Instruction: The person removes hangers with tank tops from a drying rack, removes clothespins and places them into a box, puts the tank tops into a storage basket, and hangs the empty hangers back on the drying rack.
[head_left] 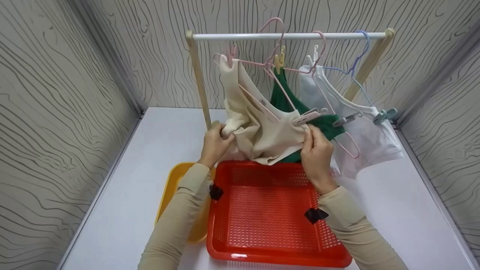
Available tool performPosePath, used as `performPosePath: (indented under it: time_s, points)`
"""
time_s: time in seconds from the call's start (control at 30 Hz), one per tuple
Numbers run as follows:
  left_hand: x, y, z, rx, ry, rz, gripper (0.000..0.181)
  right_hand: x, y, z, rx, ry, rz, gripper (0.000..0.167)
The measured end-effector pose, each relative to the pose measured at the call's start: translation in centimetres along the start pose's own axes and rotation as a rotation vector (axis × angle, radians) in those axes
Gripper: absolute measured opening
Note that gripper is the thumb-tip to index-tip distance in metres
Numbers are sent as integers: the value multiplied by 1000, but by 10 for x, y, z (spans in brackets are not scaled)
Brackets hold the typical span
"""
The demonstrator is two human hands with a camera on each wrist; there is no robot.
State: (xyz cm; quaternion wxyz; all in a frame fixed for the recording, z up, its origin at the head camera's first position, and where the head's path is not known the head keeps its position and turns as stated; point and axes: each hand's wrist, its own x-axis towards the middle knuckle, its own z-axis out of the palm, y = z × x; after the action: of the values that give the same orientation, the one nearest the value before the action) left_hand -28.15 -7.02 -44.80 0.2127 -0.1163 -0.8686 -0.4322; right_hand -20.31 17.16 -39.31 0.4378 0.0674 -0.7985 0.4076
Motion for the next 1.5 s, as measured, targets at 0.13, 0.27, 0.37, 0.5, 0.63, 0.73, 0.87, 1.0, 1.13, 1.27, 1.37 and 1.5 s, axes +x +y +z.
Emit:
performPosePath:
  time_s: [0.13, 0.27, 0.37, 0.5, 0.63, 0.73, 0.87, 1.0, 1.13, 1.27, 1.37, 1.5]
  points:
    - [1, 6, -1, -36, 10, -28, 21, -2, 3, -3, 15, -10, -12, 15]
    - [1, 13, -3, -67, 16, -52, 21, -5, 6, -6, 26, -24, -16, 15]
    - [0, 19, -4, -87, 21, -54, 23, -5, 7, -8, 36, -16, -23, 15]
    - [-2, 25, -5, -111, 24, -52, 24, -5, 9, -12, 53, 8, -40, 14]
    - [-3, 33, -5, -135, 11, -61, 23, -3, 11, -17, 68, 30, -58, 14]
    - [-5, 41, -7, -132, -18, -89, 23, -2, 13, -21, 83, 25, -67, 14]
    - [-9, 50, -10, -82, -59, -120, 25, 1, 17, -27, 107, -2, -67, 16]
    - [-14, 59, -11, -59, -74, -112, 25, 3, 22, -34, 108, -38, -70, 17]
    - [-20, 65, -8, -100, -81, -70, 25, 2, 26, -39, 114, -59, -72, 17]
    - [-26, 70, -6, -164, -83, -22, 25, 2, 29, -43, 119, -51, -70, 17]
    - [-30, 75, -6, -179, -88, -3, 25, 2, 31, -46, 114, -41, -71, 16]
    - [-35, 80, -5, -178, -108, 2, 23, 2, 33, -52, 119, -48, -73, 17]
